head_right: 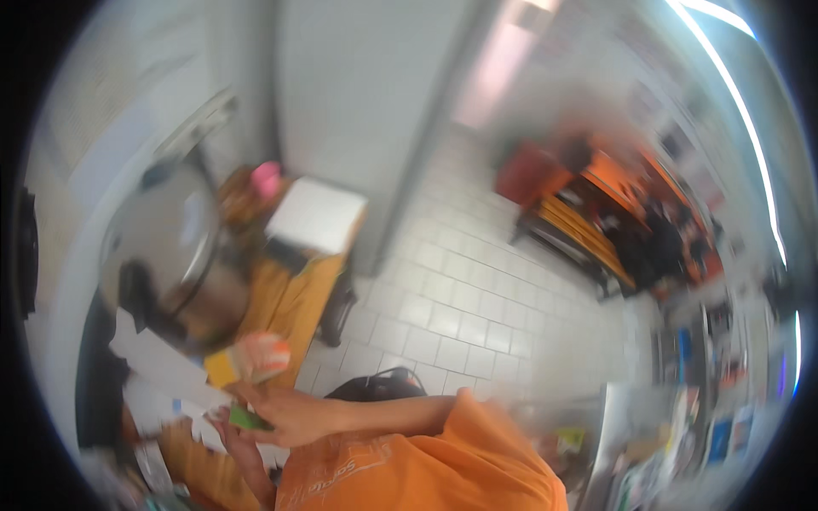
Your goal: Assembling paper food boxes in a commercial kitchen prep area.
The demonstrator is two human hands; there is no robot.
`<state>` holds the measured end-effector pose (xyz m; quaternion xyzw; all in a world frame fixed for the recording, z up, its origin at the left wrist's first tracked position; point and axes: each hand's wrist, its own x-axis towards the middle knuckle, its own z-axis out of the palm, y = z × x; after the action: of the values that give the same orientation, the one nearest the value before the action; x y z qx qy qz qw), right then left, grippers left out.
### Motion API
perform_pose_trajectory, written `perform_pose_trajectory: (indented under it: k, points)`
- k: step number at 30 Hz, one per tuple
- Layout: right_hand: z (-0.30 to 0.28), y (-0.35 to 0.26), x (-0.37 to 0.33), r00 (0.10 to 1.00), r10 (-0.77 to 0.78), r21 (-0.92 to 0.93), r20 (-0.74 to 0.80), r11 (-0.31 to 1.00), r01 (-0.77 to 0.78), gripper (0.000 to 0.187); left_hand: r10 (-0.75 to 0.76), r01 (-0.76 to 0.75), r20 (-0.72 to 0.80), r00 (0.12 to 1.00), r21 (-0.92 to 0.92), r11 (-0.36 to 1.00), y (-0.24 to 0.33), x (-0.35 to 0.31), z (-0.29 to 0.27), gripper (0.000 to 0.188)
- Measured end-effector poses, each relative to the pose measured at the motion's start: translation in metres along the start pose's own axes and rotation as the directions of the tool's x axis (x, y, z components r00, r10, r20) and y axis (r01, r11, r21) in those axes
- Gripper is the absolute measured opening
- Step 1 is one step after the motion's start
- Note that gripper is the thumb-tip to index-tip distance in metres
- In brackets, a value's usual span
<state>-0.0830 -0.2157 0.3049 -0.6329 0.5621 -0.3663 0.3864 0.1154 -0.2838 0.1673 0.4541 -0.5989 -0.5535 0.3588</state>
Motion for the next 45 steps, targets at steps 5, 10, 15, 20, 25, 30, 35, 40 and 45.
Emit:
perform_pose_trajectory:
  k: [5, 10, 15, 20, 25, 30, 35, 40, 45]
  points:
    - [-0.05, 0.02, -0.086, 0.942, 0.015, 0.07, -0.335, 0.997, 0.009, 0.047, 0.186, -0.088, 0.428, 0.885, -0.237, 0.967, 0.038, 0.015, 0.106, 0.065]
    - [-0.106, 0.033, -0.235, 0.725, 0.451, -0.019, -0.52, 0.842, -0.538, 0.064, 0.224, -0.202, 0.491, 0.842, -0.098, 0.974, 0.101, -0.033, 0.256, 0.06]
    - [-0.124, 0.048, -0.372, 0.541, 0.646, 0.461, -0.538, 0.763, -0.453, 0.069, 0.736, -0.985, 0.677, -0.015, -0.139, 0.107, 0.14, -0.105, 0.365, 0.047]
    - [-0.146, 0.077, -0.46, 0.389, 0.692, 0.792, -0.608, 0.5, 0.349, 0.059, 0.657, -0.884, 0.618, -0.432, -0.435, -0.172, 0.168, -0.158, 0.462, 0.049]
    - [-0.149, 0.1, -0.535, 0.227, 0.572, 0.608, -0.788, 0.782, 0.14, 0.036, 0.602, -0.802, 0.588, -0.541, -0.577, -0.157, 0.178, -0.197, 0.533, 0.047]
    - [-0.163, 0.144, -0.553, -0.065, 0.311, 0.317, -0.948, 0.935, -0.157, 0.028, 0.582, -0.717, 0.78, -0.228, -0.539, 0.442, 0.164, -0.254, 0.595, 0.04]
    - [-0.224, 0.177, -0.583, -0.091, 0.412, 0.422, -0.906, 0.881, -0.212, 0.027, 0.433, -0.618, 0.901, -0.018, -0.351, 0.703, 0.154, -0.28, 0.68, 0.036]
    - [-0.316, 0.203, -0.607, -0.045, 0.434, 0.429, -0.9, 0.864, -0.264, 0.027, 0.08, 0.038, 0.995, -0.056, -0.078, 0.996, 0.162, -0.266, 0.774, 0.028]
    - [-0.396, 0.225, -0.629, -0.002, 0.419, 0.401, -0.908, 0.868, -0.293, 0.026, 0.143, 0.143, 0.984, -0.104, -0.127, 0.982, 0.171, -0.251, 0.843, 0.018]
